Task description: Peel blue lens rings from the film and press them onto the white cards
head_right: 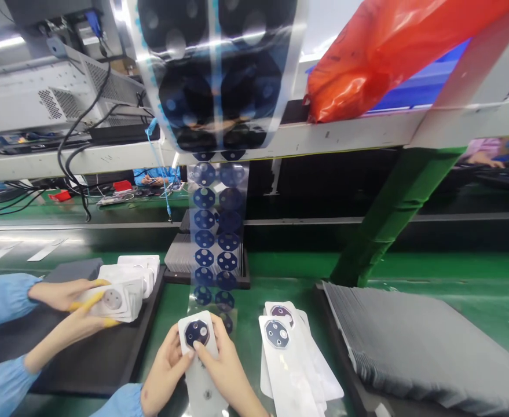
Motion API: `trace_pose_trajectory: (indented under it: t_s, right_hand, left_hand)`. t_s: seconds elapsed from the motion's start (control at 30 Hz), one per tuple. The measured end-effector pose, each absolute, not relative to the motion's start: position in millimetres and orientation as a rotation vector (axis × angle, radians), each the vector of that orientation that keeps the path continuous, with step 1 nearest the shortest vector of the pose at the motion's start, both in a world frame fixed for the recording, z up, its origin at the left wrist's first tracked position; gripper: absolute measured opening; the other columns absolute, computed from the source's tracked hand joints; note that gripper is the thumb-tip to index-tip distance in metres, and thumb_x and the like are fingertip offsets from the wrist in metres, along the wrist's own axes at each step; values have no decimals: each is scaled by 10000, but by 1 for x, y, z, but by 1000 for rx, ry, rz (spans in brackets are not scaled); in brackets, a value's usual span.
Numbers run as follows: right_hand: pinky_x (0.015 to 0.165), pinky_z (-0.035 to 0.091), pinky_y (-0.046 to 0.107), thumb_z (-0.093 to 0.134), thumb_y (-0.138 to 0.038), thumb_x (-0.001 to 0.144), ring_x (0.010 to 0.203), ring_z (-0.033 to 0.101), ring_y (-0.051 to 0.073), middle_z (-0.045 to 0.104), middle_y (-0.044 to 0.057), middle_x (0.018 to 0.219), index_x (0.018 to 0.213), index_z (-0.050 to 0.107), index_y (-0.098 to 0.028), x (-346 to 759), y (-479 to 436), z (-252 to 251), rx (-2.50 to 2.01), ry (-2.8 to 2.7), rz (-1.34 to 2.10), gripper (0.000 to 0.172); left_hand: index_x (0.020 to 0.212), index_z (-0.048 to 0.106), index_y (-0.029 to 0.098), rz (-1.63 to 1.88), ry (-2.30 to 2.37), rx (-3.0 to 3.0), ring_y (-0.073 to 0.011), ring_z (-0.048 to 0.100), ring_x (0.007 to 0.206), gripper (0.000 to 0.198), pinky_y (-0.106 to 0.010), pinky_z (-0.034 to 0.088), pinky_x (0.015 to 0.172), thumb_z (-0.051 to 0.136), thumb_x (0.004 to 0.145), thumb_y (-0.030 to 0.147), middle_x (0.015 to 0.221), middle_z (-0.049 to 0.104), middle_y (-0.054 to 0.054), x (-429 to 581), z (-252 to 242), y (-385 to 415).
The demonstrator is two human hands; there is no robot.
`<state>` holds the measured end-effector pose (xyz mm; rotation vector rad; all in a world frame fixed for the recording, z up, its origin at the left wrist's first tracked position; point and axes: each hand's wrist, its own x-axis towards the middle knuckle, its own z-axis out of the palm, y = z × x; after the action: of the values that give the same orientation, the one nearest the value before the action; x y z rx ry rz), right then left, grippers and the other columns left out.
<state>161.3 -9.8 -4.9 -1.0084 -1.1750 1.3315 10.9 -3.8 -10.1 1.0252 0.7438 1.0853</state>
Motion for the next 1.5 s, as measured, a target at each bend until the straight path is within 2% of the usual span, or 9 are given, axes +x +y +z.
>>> trace_pose_trajectory:
  t_s: [0.2, 0.37, 0.5, 0.63, 0.87, 1.0, 1.17, 1.3, 1.5]
  right_hand:
    - [940, 464, 409, 585, -427, 865, 1078, 623, 270, 649, 99, 1203, 1230, 523, -236, 169, -7, -2, -1059, -1206, 1251, 417]
    - [886, 493, 395, 647, -549, 731, 1107, 604, 322, 652, 116, 1212, 1162, 610, -218, 220, 3, 13, -1320, -949, 1016, 544]
    - [762, 521, 391, 516, -608, 741, 900, 677, 318, 716, 110, 1028, 1146, 614, -200, 272, 5, 17, -1741, -854, 805, 583]
    - [651, 511, 454, 364, -567, 814, 735, 671, 350, 720, 125, 880, 1187, 603, -222, 295, 4, 11, -2216, -1011, 568, 561]
    - [740, 483, 511, 267, -482, 859, 948, 599, 435, 588, 294, 1099, 1263, 534, -2, 277, 6, 6, -2392, -1300, -24, 682]
    - [747, 485, 505, 216, -531, 866, 949, 592, 423, 570, 280, 1108, 1243, 541, -13, 270, 7, 2, -2273, -1309, -104, 719]
    - [767, 482, 520, 260, -576, 870, 979, 585, 417, 560, 254, 1145, 1253, 534, -73, 273, 8, -9, -2201, -1367, -2, 689]
    - [782, 473, 545, 288, -608, 864, 1015, 570, 426, 564, 230, 1157, 1254, 533, -123, 273, 10, -13, -2162, -1353, 74, 669]
    - [788, 462, 538, 315, -621, 845, 1000, 576, 409, 584, 206, 1151, 1205, 564, -162, 268, 9, -13, -2087, -1357, 128, 635]
  left_hand:
    - [1198, 606, 236, 1139, 970, 1347, -267, 584, 1113, 370, -360, 480, 966, 664, 841, 316, 1217, 600, -111, 8, -2, -4]
    - [1212, 580, 245, 1266, 1143, 1523, -243, 601, 1038, 327, -361, 516, 896, 573, 888, 289, 1208, 575, -111, -1, -3, 3]
    - [1197, 553, 241, 1403, 1244, 1763, -229, 614, 1006, 292, -392, 515, 896, 482, 914, 221, 1151, 583, -96, -16, -4, 14]
    - [1246, 502, 235, 1436, 1417, 2130, -253, 540, 1165, 440, -460, 444, 1008, 400, 852, 66, 1243, 545, -107, -49, 4, 33]
    - [1326, 477, 239, 887, 1795, 2419, -275, 358, 1369, 745, -493, 297, 1133, 395, 637, -32, 1448, 437, -79, -144, 11, 63]
    - [1367, 451, 227, 624, 1971, 2363, -297, 252, 1427, 814, -543, 200, 1151, 446, 600, -44, 1528, 348, -107, -172, -5, 61]
    - [1444, 372, 209, 215, 2207, 2177, -370, 157, 1434, 971, -569, 147, 1145, 706, 540, 88, 1573, 188, -164, -181, -11, 61]
    - [1391, 460, 230, 275, 2190, 2285, -343, 250, 1417, 844, -568, 154, 1146, 720, 595, 121, 1530, 317, -133, -186, -4, 68]
    - [1270, 582, 258, 520, 2055, 2473, -317, 482, 1293, 610, -546, 279, 1117, 668, 682, 119, 1373, 561, -91, -185, -1, 72]
